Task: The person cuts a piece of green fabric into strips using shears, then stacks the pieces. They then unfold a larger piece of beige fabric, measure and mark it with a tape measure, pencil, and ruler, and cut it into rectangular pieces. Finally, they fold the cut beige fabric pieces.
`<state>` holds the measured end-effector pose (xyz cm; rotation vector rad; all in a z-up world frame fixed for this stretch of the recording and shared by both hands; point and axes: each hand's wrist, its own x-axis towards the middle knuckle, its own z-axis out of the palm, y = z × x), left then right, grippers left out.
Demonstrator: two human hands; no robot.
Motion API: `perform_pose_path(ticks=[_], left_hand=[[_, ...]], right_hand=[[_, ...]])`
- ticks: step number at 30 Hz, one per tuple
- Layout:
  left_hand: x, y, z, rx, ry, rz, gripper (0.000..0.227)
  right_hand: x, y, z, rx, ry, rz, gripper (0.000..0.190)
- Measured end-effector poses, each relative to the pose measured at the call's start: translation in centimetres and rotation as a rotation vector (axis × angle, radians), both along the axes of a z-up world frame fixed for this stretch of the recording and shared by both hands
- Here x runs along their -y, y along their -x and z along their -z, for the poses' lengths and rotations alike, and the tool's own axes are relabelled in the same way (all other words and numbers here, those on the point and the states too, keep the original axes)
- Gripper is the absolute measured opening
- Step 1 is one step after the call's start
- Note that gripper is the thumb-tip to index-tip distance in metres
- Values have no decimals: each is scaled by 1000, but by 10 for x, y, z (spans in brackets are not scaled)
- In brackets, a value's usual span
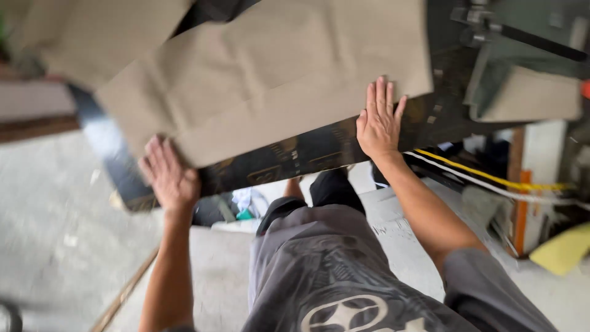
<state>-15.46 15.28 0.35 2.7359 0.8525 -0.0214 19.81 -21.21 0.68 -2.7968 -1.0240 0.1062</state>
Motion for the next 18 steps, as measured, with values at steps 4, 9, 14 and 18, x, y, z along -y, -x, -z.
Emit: perform_pose_path(ticks=[4,9,14,18], left_hand=[[-6,7,8,-54,-7,-73,85],[-25,12,-1,-23,-40,-24,82],[-42,25,-30,-137,50,-9,88],[-57,76,18,-91,-333,-25,46]], right_hand=[[46,-52,5,-33,14,265,61],[45,-22,-14,137,-4,221,62],[29,18,-20,24,16,140,68],[64,6,-32,-175,123,286,76]])
